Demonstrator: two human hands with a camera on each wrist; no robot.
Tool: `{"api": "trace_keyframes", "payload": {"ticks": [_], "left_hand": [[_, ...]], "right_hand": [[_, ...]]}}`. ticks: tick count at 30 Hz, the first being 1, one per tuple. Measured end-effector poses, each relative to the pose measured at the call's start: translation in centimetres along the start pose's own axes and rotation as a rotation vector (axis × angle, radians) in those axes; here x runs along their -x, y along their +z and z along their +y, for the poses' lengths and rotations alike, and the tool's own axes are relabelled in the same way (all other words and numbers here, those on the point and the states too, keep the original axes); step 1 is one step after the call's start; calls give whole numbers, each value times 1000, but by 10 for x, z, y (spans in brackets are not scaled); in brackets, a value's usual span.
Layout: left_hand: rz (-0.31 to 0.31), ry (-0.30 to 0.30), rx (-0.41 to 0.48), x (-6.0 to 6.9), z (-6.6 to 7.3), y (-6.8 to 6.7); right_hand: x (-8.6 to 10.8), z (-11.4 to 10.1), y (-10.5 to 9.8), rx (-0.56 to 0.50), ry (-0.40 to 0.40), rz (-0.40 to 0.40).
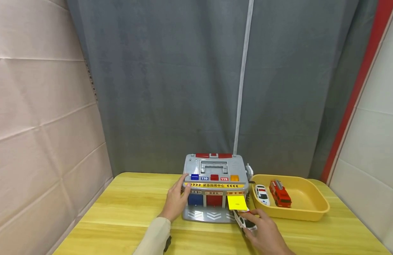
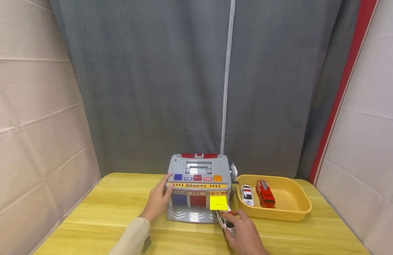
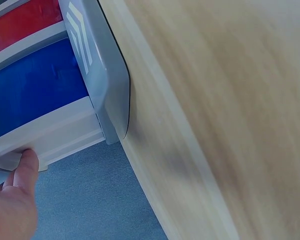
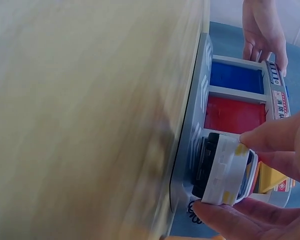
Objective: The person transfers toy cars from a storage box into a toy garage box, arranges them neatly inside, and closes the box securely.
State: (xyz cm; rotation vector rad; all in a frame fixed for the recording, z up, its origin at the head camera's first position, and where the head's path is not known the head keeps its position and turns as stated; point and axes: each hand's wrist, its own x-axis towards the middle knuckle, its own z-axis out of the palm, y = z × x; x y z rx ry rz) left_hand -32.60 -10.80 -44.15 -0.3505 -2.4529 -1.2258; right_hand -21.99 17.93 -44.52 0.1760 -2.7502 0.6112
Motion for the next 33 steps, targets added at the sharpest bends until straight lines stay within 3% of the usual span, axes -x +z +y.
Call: {"api": "trace_keyframes", "payload": {"ticks": [10, 20, 28, 33], "left_hand": [[-9, -16, 14, 0, 1, -1], [-2, -4, 7, 0, 1, 1], [5, 5, -3, 0, 0, 1], [7, 3, -16, 0, -2, 1]], "right_hand": [[-3, -5, 2, -31, 53, -42], [-4, -10, 3, -52, 60, -50], [-5, -16, 8, -64, 29, -13], [-10, -17, 13, -103, 43, -60]]}}
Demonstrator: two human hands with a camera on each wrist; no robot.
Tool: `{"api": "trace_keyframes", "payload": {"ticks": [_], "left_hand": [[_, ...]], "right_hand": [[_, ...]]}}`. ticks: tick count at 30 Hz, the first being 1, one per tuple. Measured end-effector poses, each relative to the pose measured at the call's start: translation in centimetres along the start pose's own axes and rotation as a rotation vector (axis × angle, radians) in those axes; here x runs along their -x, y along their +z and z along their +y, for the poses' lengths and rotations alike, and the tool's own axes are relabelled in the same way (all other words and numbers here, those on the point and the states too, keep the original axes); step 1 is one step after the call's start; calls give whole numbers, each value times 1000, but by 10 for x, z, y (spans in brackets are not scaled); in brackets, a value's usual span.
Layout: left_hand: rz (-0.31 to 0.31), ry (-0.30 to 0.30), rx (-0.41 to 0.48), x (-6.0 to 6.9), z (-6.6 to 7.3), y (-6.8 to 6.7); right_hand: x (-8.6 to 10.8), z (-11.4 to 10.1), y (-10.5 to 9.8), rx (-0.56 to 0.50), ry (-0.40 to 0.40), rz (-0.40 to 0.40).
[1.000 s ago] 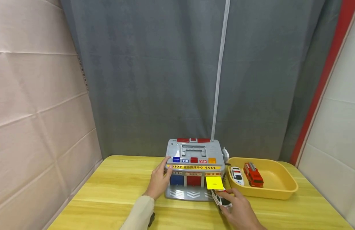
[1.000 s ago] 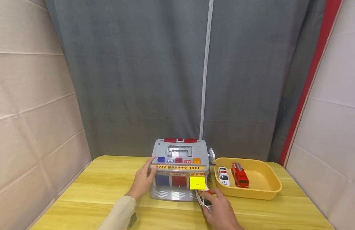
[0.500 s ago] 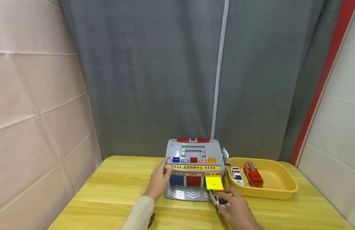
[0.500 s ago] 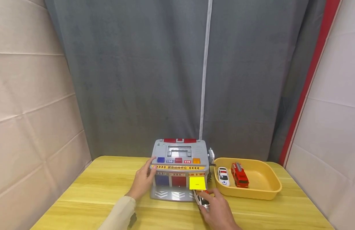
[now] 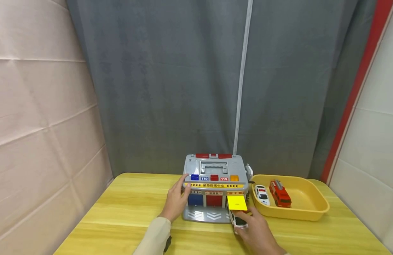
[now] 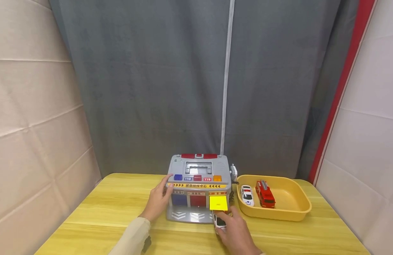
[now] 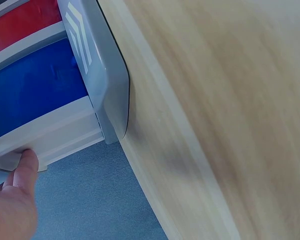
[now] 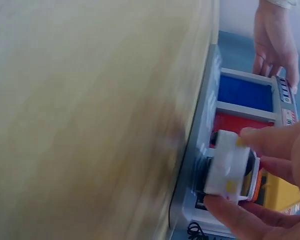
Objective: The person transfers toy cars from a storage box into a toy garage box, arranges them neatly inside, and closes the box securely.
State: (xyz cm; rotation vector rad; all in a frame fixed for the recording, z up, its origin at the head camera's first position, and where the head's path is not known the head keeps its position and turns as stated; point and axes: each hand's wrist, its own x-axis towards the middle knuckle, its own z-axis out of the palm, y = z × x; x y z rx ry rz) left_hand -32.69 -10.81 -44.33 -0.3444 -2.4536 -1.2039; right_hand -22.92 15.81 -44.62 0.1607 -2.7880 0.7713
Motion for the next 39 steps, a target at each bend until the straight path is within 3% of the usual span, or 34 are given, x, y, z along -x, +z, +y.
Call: {"api": "trace_keyframes", "payload": {"ticks": [8, 23, 32, 35, 39], "left_hand": [[-5, -3, 13, 1, 2, -1], [-14, -9, 24, -1, 2, 0], [-41, -27, 38, 3, 3, 1], [-37, -29, 43, 2, 3, 0], [-33, -32, 42, 1, 4, -2]], "right_hand": [[-9, 3, 5, 46, -100, -82], [-8, 11, -1, 140, -130, -153], [-8, 24, -2, 114, -121, -311], [-9, 28, -3, 111, -172, -308], [-12, 34, -5, 142, -319, -254]]}}
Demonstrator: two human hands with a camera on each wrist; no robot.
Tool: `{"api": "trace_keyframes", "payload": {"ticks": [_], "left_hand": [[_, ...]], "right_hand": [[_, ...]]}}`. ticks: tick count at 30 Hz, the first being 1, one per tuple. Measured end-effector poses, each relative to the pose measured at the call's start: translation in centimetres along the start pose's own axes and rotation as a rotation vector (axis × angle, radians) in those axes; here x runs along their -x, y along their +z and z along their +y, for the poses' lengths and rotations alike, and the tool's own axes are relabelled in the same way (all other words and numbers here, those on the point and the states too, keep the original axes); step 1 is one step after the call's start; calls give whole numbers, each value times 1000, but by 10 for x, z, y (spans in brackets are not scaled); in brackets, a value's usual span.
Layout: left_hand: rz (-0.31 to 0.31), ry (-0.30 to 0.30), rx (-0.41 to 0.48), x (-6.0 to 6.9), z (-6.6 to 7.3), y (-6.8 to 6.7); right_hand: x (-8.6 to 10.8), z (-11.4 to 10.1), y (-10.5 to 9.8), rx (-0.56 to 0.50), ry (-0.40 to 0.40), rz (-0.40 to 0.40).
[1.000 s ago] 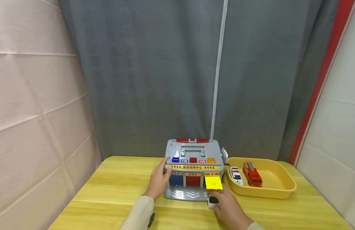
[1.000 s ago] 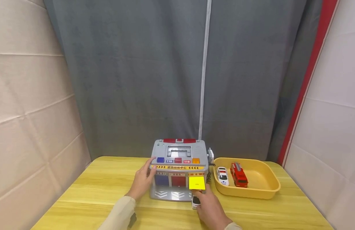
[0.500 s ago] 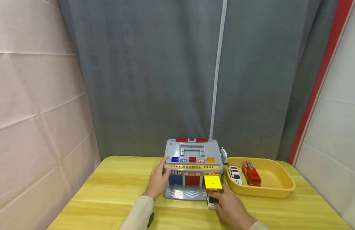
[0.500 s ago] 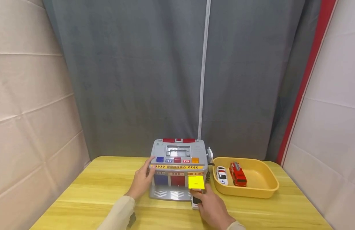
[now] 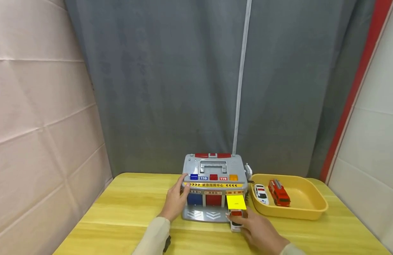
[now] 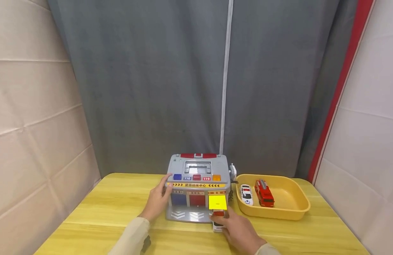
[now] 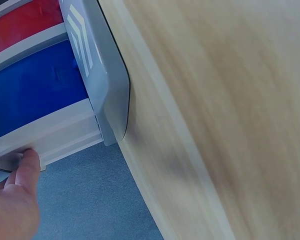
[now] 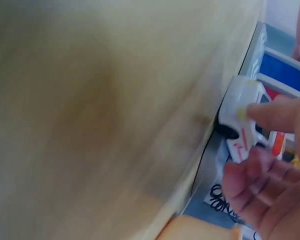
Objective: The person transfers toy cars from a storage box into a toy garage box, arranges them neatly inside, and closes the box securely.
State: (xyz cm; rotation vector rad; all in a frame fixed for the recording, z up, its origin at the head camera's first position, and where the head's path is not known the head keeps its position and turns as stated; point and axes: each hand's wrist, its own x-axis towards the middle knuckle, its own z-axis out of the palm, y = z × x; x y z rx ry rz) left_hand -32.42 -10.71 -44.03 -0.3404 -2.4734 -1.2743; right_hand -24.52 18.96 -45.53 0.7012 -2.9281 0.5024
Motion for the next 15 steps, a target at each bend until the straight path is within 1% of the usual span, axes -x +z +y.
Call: {"api": "trace_keyframes", "payload": {"ticks": [3, 7, 10, 13, 15], "left_hand": [[-7, -6, -1, 0, -1, 0], [-4, -5, -1, 0, -2, 0], [4, -3, -11, 0, -2, 0], [8, 0, -18, -1, -3, 1], [3, -4, -15, 0, -2, 1]], "right_hand": [[1, 5, -2, 28, -77, 10], [1, 11, -4, 32, -141, 14], [1, 14, -3, 81, -193, 77], [0, 16, -1, 144, -208, 152], [-1, 15, 0, 174, -181, 175]]}}
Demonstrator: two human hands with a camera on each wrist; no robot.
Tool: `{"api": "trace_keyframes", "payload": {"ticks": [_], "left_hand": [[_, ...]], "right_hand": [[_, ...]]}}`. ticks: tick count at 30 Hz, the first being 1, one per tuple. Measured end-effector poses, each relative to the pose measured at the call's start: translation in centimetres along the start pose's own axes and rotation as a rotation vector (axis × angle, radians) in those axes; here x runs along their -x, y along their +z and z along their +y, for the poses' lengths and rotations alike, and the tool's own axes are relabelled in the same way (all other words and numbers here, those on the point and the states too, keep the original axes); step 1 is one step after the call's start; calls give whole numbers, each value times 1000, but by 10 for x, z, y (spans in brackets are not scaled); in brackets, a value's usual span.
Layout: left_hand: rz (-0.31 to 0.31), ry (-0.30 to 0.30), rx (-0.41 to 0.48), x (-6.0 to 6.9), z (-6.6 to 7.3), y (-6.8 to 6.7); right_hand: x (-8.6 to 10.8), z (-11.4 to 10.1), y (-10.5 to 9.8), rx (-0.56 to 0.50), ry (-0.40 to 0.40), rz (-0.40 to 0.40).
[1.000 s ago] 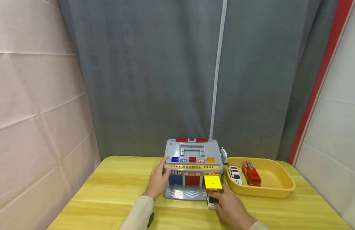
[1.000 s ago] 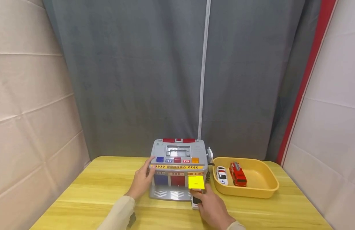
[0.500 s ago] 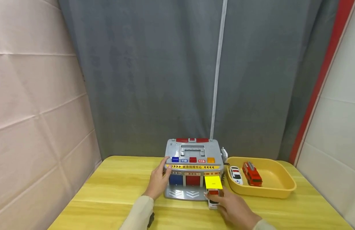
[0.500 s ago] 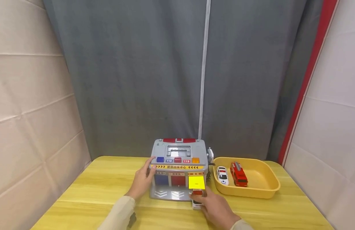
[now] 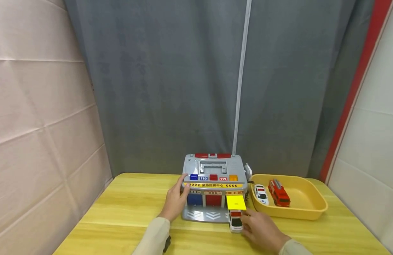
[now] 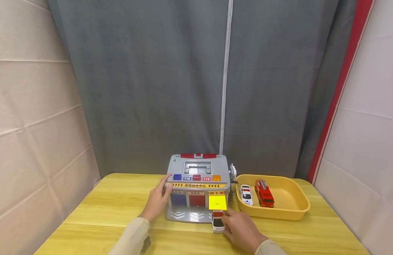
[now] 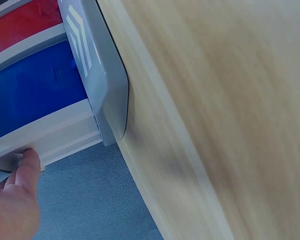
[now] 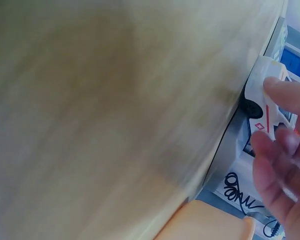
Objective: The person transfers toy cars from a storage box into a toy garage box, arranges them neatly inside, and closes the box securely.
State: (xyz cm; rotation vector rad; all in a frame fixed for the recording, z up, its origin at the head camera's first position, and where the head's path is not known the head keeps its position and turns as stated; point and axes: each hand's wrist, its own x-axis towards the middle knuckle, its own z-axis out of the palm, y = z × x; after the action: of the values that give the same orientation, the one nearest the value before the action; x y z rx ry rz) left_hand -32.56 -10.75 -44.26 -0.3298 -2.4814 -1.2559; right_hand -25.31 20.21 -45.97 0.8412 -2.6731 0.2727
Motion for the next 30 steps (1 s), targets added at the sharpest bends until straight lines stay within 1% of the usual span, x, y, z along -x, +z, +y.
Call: {"api": "trace_keyframes", "payload": {"ticks": [2, 5, 8, 12, 16, 19, 23, 25, 30], "left_hand": [[-7, -7, 7, 0, 0, 0], [-10, -7, 10, 1, 1, 0], [-9, -13, 10, 0, 1, -1], [-4, -15, 10, 0, 2, -1], [-9, 1, 3, 1, 1, 0], [-9, -3, 6, 1, 1, 0], [0, 4, 1, 1, 0, 0], [1, 10, -4, 0, 0, 0], [-2, 4, -2, -1, 0, 0]], "right_hand": [[-1, -1, 0, 21, 48, -5], [-3, -4, -2, 40, 149, -20], [-5, -7, -5, 61, 223, 4], [-8, -8, -7, 94, 271, 48], [-10, -9, -8, 69, 344, 33], [-12, -10, -9, 35, 396, 25], [-13, -10, -7, 11, 424, 58], [-13, -10, -6, 11, 416, 101], [-11, -7, -1, 14, 375, 222]]}}
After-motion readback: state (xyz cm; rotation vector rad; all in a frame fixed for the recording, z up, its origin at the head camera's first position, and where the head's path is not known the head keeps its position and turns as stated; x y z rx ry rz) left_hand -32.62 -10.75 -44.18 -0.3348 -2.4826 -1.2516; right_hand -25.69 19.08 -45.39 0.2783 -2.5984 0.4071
